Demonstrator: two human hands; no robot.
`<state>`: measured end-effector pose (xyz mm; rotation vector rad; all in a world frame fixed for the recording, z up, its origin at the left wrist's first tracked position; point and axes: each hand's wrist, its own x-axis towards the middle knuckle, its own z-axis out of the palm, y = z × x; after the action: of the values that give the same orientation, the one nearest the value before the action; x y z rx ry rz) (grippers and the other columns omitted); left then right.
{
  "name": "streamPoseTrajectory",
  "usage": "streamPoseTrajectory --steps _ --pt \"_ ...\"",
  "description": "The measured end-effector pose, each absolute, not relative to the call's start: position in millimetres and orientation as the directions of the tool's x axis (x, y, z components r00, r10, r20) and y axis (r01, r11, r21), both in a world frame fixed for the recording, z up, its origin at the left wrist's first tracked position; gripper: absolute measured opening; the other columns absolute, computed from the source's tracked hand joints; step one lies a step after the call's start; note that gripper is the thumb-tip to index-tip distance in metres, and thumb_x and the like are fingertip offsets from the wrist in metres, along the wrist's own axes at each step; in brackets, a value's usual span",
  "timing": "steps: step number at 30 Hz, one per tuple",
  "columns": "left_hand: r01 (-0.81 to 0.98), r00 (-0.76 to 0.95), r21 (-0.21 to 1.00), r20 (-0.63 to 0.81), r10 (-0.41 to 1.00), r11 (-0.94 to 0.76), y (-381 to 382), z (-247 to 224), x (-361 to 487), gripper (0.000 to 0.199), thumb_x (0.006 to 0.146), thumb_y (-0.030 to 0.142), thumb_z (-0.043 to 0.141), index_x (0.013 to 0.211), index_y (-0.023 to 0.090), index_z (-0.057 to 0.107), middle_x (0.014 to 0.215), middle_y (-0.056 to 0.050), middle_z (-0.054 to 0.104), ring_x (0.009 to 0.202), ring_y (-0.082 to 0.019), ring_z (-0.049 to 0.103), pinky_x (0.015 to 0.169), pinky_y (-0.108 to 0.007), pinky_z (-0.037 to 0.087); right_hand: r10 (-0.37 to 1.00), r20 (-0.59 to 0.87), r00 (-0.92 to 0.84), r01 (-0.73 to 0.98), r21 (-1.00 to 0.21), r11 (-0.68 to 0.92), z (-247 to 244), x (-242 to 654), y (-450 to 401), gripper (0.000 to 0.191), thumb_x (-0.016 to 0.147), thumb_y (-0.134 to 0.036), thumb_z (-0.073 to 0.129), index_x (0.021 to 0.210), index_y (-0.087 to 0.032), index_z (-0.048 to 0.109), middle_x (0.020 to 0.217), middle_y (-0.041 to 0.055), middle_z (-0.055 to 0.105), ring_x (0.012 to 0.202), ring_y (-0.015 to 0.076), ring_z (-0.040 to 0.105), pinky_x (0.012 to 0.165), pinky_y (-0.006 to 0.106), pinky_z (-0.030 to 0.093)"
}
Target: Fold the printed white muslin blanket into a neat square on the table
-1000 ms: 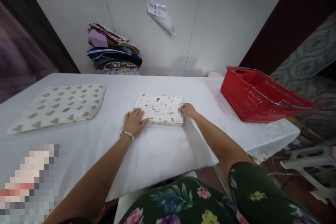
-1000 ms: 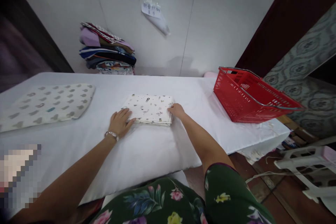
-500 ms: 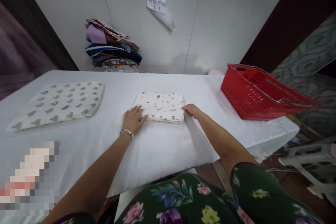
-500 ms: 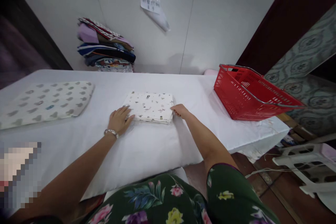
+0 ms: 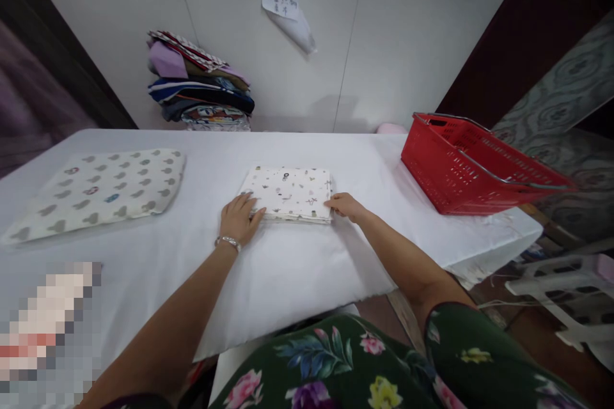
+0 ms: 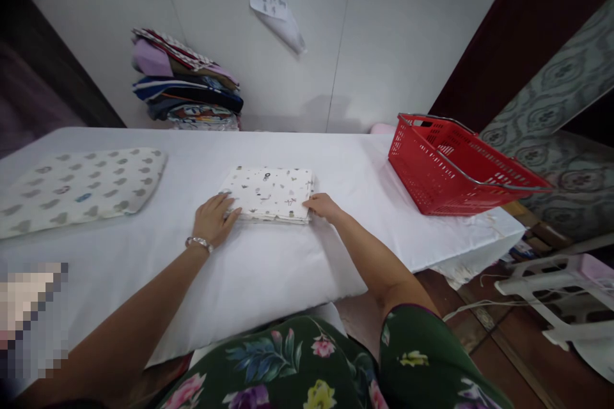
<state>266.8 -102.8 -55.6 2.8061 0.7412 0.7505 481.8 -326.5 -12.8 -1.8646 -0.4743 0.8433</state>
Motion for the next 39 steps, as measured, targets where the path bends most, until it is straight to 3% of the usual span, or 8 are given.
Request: streamPoseTrajectory --steps 3,7,15,20,23,30,35,39 --pt "0.424 0.754 0.261 0.427 0.498 -0.867 -102 -56 267 0.046 0.084 0.049 0.036 0.113 0.020 0.058 0.132 -0.008 0.048 0.124 -0.026 0.038 0.101 -0.044 0.029 0.631 -0.404 0.662 -0.138 -0.894 -0.427 -11 481 -332 0.026 0.069 -0.021 0.063 0.055 -0.018 0.040 0.040 -0.0081 0.037 0.033 0.0031 0.027 0.035 0.019 0.012" --pt "0.425 0.757 0.266 0.420 0.501 -0.865 -101 -58 268 0.045 0.084 0.049 0.036 0.111 0.020 0.059 0.130 -0.008 0.050 0.122 -0.025 0.040 0.100 -0.043 0.030 0.575 -0.424 0.700 -0.072 -0.843 -0.533 -18 478 -334 0.023 0.068 -0.021 0.063 0.055 -0.017 0.044 0.039 -0.0070 0.039 0.033 0.0037 0.029 0.035 0.020 0.016" --pt "0.415 0.763 0.275 0.415 0.496 -0.867 -101 -56 268 0.044 0.084 0.048 0.037 0.109 0.020 0.059 0.129 -0.009 0.051 0.122 -0.026 0.041 0.100 -0.044 0.032 0.539 -0.292 0.790 0.079 -0.824 -0.561 -33 482 -330 0.012 0.064 -0.023 0.063 0.062 -0.015 0.055 0.041 -0.0063 0.043 0.039 0.0058 0.037 0.042 0.020 0.027" --pt "0.407 0.758 0.265 0.436 0.485 -0.874 -101 -57 268 0.044 0.084 0.048 0.037 0.108 0.019 0.060 0.128 -0.009 0.051 0.121 -0.026 0.041 0.099 -0.044 0.033 0.518 -0.110 0.848 0.278 -0.741 -0.612 -42 485 -329 0.019 0.060 -0.027 0.064 0.074 -0.015 0.062 0.066 0.0007 0.061 0.059 0.0113 0.053 0.052 0.020 0.035" --pt "0.399 0.755 0.276 0.442 0.484 -0.875 -100 -58 268 0.044 0.084 0.047 0.037 0.108 0.019 0.060 0.128 -0.009 0.051 0.121 -0.026 0.042 0.100 -0.044 0.032 0.520 -0.079 0.851 0.290 -0.754 -0.589 -45 483 -327 0.018 0.060 -0.027 0.063 0.073 -0.015 0.062 0.070 0.0014 0.062 0.065 0.0125 0.055 0.055 0.020 0.036" --pt "0.409 0.760 0.290 0.418 0.499 -0.865 -100 -57 267 0.043 0.083 0.048 0.038 0.108 0.021 0.060 0.129 -0.009 0.051 0.122 -0.026 0.041 0.101 -0.045 0.032 0.503 -0.121 0.856 0.185 -0.836 -0.516 -35 472 -323 0.021 0.064 -0.035 0.062 0.063 -0.015 0.055 0.051 -0.0044 0.048 0.048 0.0068 0.041 0.048 0.019 0.030" --pt "0.404 0.757 0.284 0.429 0.492 -0.870 -99 -57 267 0.042 0.084 0.048 0.038 0.107 0.021 0.060 0.128 -0.009 0.052 0.122 -0.025 0.042 0.100 -0.044 0.033 0.487 -0.338 0.805 -0.104 -0.889 -0.445 -28 471 -322 0.025 0.067 -0.032 0.065 0.062 -0.017 0.046 0.044 -0.0087 0.036 0.038 0.0035 0.026 0.039 0.019 0.017" --pt "0.405 0.754 0.280 0.436 0.491 -0.870 -99 -59 267 0.042 0.084 0.048 0.038 0.108 0.021 0.060 0.128 -0.009 0.052 0.121 -0.026 0.042 0.100 -0.045 0.033 0.546 -0.498 0.674 -0.309 -0.861 -0.403 -25 478 -323 0.032 0.072 -0.033 0.063 0.061 -0.019 0.038 0.043 -0.0094 0.033 0.035 0.0026 0.020 0.037 0.019 0.008"
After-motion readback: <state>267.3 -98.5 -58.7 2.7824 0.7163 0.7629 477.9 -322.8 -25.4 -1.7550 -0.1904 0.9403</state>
